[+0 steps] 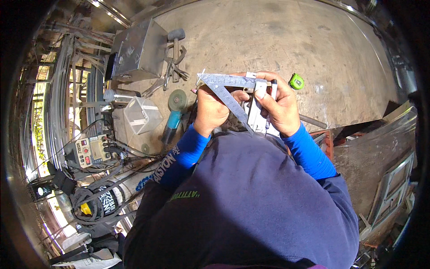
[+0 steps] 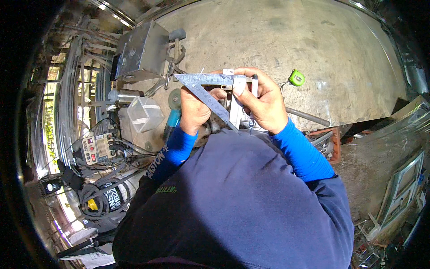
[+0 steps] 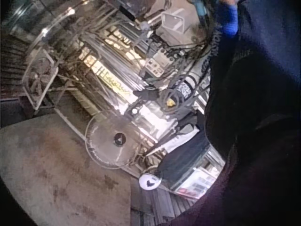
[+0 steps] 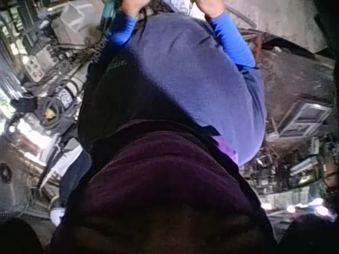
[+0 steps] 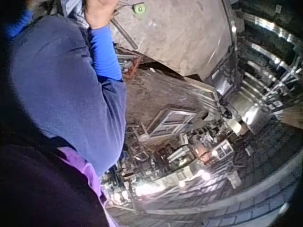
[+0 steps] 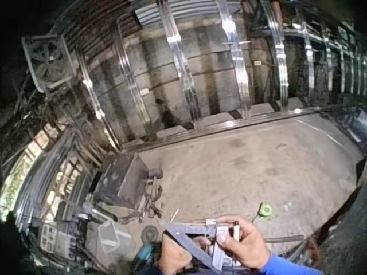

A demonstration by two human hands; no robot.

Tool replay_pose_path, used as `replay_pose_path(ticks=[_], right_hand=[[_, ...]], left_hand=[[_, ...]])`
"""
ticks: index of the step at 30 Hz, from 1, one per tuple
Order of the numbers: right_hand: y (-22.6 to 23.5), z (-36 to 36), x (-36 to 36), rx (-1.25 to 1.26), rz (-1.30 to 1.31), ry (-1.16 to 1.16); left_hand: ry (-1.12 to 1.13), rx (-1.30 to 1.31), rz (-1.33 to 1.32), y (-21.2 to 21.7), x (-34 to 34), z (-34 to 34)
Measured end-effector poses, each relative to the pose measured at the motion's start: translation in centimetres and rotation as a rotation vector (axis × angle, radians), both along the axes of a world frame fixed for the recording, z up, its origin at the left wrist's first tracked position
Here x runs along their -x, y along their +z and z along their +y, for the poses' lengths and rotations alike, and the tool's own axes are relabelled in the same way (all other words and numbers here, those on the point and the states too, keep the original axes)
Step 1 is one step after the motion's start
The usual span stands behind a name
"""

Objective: The person uses a tape measure and a marker to measure and mark a metal angle bracket on a workbench. They repeatedly measure different sections and draw lines along the edges of the bracket.

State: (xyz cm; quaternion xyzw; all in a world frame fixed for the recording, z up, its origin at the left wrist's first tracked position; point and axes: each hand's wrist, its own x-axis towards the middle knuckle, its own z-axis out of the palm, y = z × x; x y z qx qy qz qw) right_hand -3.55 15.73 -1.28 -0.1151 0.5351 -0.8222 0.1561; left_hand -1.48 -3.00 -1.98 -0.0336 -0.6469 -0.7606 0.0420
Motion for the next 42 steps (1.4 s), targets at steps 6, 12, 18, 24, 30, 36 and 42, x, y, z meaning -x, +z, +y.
replay_pose_path(ticks=[6, 12, 18, 24, 30, 36, 42], right_hand=[[-0.4, 0.4, -0.5, 0.058, -0.032, -0.043], [-0.7, -0.1, -0.7, 0.134, -0.089, -0.098], [-0.4, -0.3, -0.6, 0.083, -0.064, -0.129], [0.7, -0.7, -0.8, 0.111, -0.058, -0.109], [1.5, -0.6, -0.8, 0.134, -0.089, -0.066], [2.0, -0.5, -0.9, 0.175, -0.137, -0.014], [1.6, -0.3, -0.5, 0.194, -0.207, -0.002]], left_hand=[[-0.233, -0.092, 0.006, -0.1, 0.2, -1.3], [-0.475, -0.235, -0.078, 1.9, -0.6, -2.9], [-0.21, -0.037, -0.117, 4.1, -0.5, -0.1], [-0.063, -0.123, -0.116, 4.3, -0.1, 0.8], [-0.103, -0.212, -0.143, 4.9, -0.1, 0.8], [-0.107, -0.241, -0.131, 5.3, -0.1, 0.9], [-0.062, -0.178, -0.097, 4.1, 0.2, 1.1]])
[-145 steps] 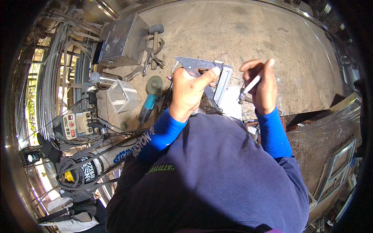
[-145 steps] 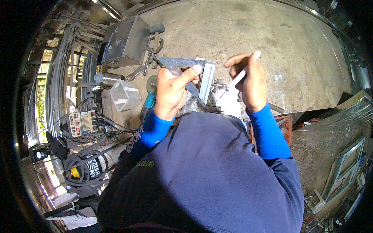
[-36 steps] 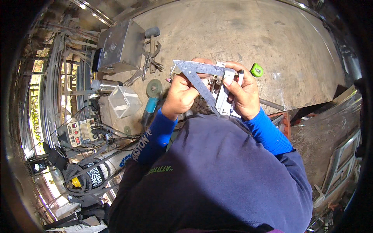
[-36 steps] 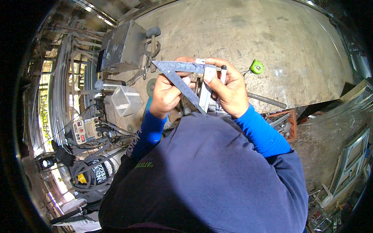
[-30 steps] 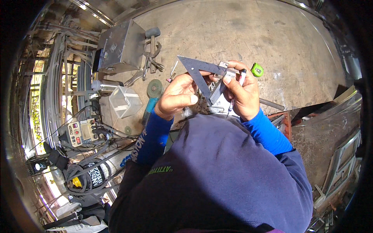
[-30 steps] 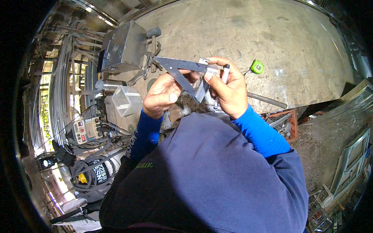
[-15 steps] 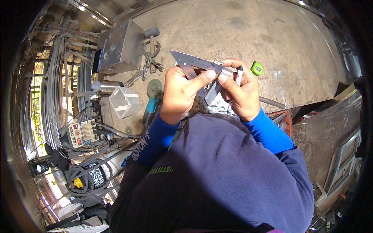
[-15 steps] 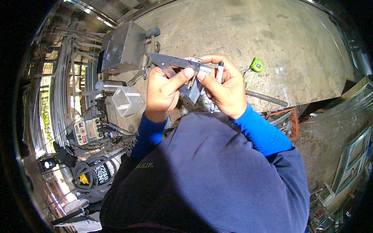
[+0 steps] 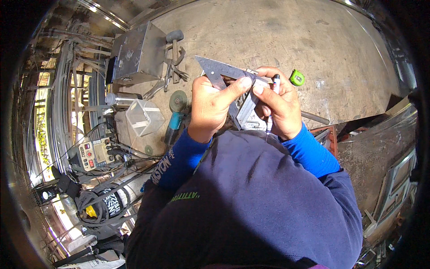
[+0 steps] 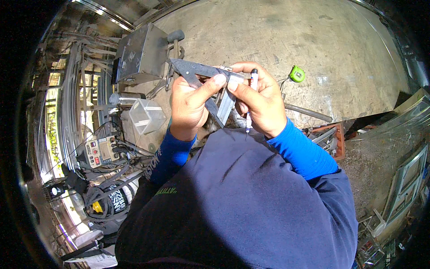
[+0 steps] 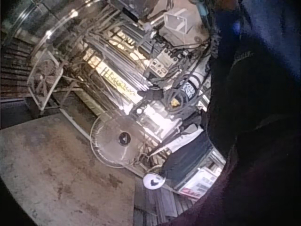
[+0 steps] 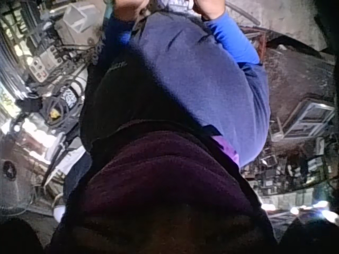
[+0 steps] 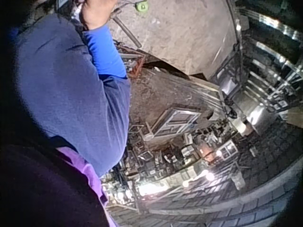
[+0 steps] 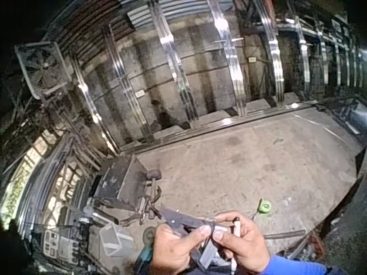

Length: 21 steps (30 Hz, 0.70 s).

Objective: The person uses a tape measure and a marker to measure and mark a metal angle bracket on a workbench. They repeatedly measure different sections and draw lines along the edges of the bracket.

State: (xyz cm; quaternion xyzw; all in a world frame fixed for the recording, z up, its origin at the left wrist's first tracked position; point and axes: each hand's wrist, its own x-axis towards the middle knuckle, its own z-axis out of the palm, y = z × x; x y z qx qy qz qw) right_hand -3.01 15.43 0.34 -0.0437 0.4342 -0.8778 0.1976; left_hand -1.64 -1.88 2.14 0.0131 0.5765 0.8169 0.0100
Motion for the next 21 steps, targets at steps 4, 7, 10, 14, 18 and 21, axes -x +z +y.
replay_pose_path(ticks=[4, 7, 10, 14, 18, 21], right_hand=[[0.0, -0.1, 0.1, 0.024, -0.037, 0.002], [-0.2, 0.0, 0.1, 0.023, -0.065, -0.001], [-0.5, 0.0, 0.2, 0.035, -0.072, -0.002], [-0.8, 0.0, 0.2, 0.036, -0.084, -0.007], [-0.8, -0.4, 0.4, 0.008, -0.083, 0.012], [-0.8, -0.4, 0.8, -0.016, -0.103, 0.028]], left_hand=[[0.007, 0.018, 0.005, 0.1, 0.2, 0.2], [-0.002, 0.015, -0.03, 0.3, 0.2, 0.3], [0.0, 0.011, -0.07, -0.1, 0.3, 0.3], [-0.004, 0.022, -0.065, 0.0, 0.4, 0.2], [0.012, 0.045, -0.055, -0.6, 0.6, 0.0], [0.069, 0.036, -0.071, -1.3, 0.8, 0.0]])
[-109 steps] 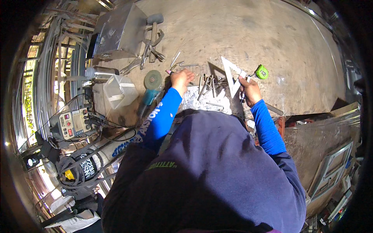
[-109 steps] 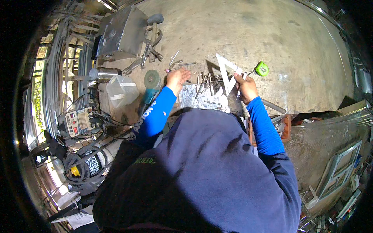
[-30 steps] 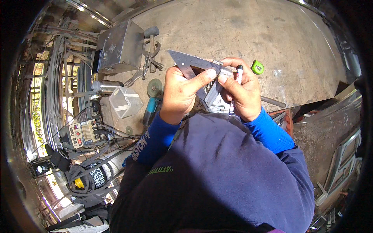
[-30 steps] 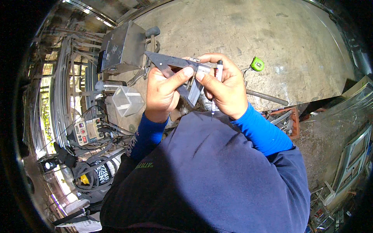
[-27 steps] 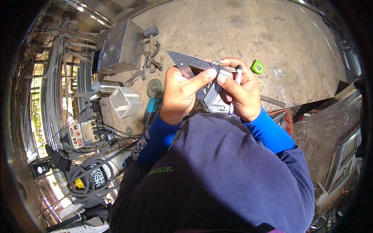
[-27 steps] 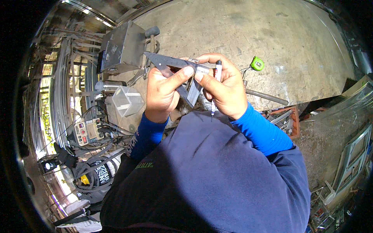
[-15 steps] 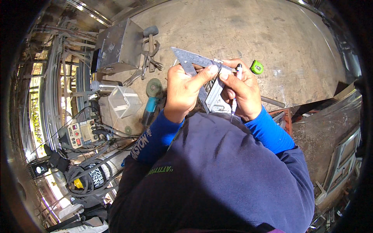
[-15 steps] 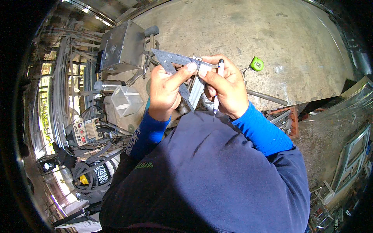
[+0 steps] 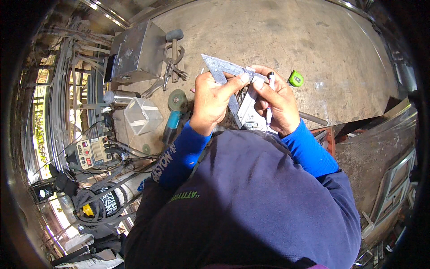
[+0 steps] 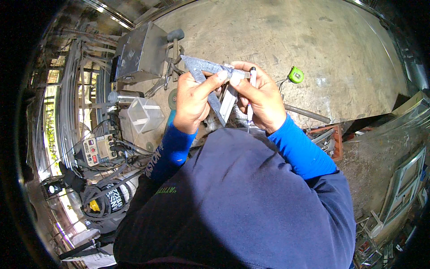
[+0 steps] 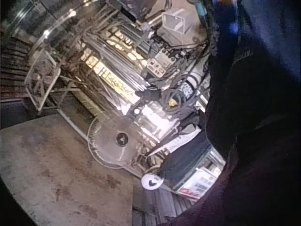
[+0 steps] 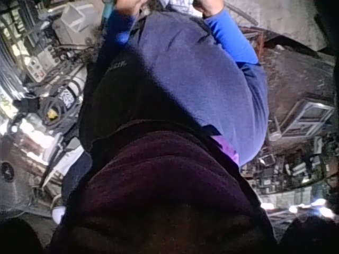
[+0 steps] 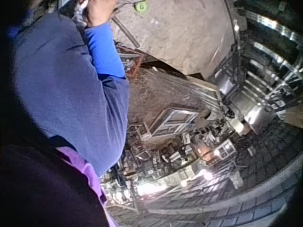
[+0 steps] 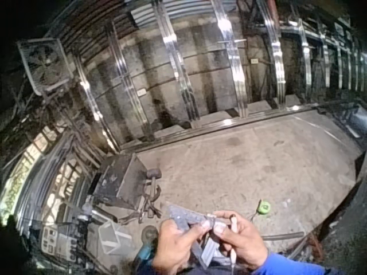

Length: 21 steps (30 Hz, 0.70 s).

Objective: The person uses a tape measure and a marker to measure and mark a metal angle bracket on a workbench. They repeatedly measure different sections and draw lines along the edges of the bracket.

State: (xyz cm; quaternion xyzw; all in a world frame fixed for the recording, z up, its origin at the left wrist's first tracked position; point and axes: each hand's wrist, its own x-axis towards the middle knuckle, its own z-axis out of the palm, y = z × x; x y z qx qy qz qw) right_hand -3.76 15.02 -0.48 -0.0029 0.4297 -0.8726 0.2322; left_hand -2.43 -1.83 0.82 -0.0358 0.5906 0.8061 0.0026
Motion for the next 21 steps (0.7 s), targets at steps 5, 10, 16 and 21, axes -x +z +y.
replay_pose_path(ticks=[5, 10, 16, 21], right_hand=[[-3.3, 3.2, 2.0, 0.065, -0.072, -0.156], [-1.9, 5.6, 2.6, 0.03, 0.043, -0.321], [1.3, 4.8, 2.0, -0.049, 0.436, -0.547], [0.9, 4.8, 2.7, 0.102, 0.746, -0.467]], left_hand=[[0.065, 0.069, -0.009, -1.2, -0.1, 0.1], [0.063, 0.171, 0.042, -1.5, -0.4, 0.1], [0.044, 0.154, 0.038, -0.9, -0.6, 0.5], [0.038, 0.099, 0.044, 0.0, -0.7, 0.8]])
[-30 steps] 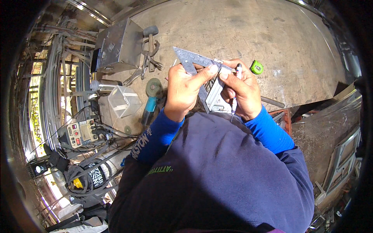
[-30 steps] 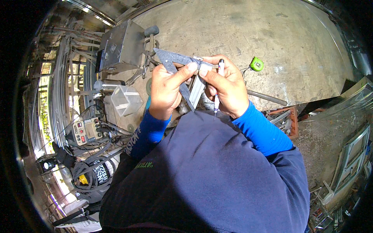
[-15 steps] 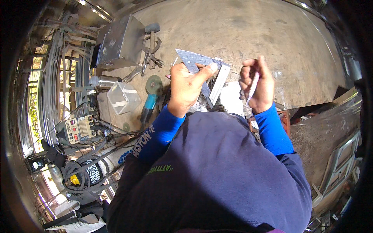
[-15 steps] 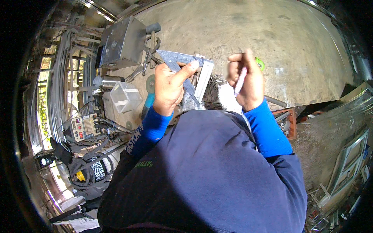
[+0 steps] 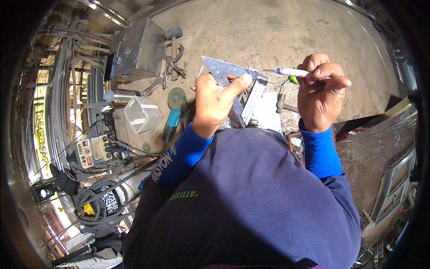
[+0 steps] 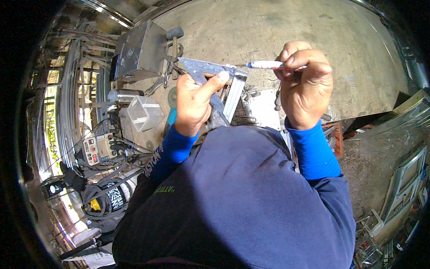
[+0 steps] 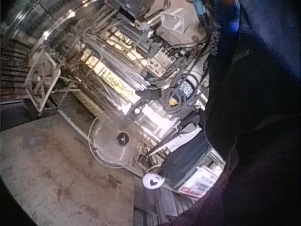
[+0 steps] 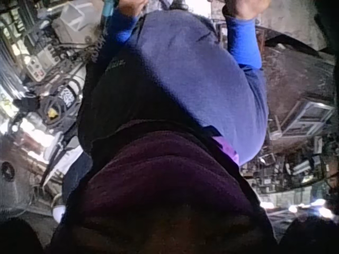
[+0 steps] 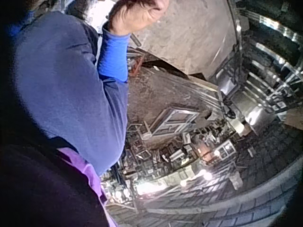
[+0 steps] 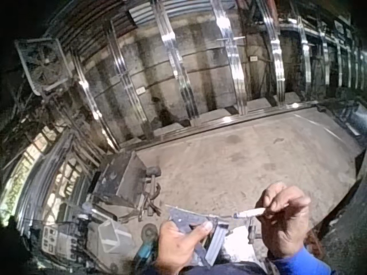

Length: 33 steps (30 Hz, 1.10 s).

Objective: The person uses a tape measure and a marker to measure and mark a metal angle bracket on a workbench. They repeatedly measure different sections and draw lines along the edges of the bracket.

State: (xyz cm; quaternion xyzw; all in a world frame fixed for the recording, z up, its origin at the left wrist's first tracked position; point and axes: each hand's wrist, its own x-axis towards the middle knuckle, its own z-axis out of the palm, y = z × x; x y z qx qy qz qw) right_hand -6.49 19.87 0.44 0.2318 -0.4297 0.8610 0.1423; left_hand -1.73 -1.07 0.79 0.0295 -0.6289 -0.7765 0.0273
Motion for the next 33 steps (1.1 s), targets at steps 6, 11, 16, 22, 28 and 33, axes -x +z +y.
replay_pose_path(ticks=[6, 11, 16, 22, 28, 33], right_hand=[[0.02, -1.12, -0.06, -0.059, 0.054, 0.016], [-0.04, -1.04, -0.37, -0.164, 0.014, 0.044], [-0.14, -1.14, -0.2, -0.183, 0.047, 0.042], [-0.36, -1.22, -0.2, -0.192, 0.047, 0.054], [-0.58, -1.33, -0.14, -0.169, 0.056, 0.042], [-0.29, -1.35, -0.14, -0.222, 0.118, -0.04]], left_hand=[[-0.02, -0.058, -0.001, 0.55, -0.33, 0.17], [-0.003, -0.04, -0.02, 0.74, -0.46, 0.29], [-0.011, -0.033, -0.026, 0.83, -0.48, 0.36], [-0.022, -0.055, -0.02, 0.6, -0.44, 0.09], [-0.017, -0.009, -0.014, 0.82, -0.51, 0.13], [-0.005, -0.012, -0.004, 0.63, -0.39, 0.1]])
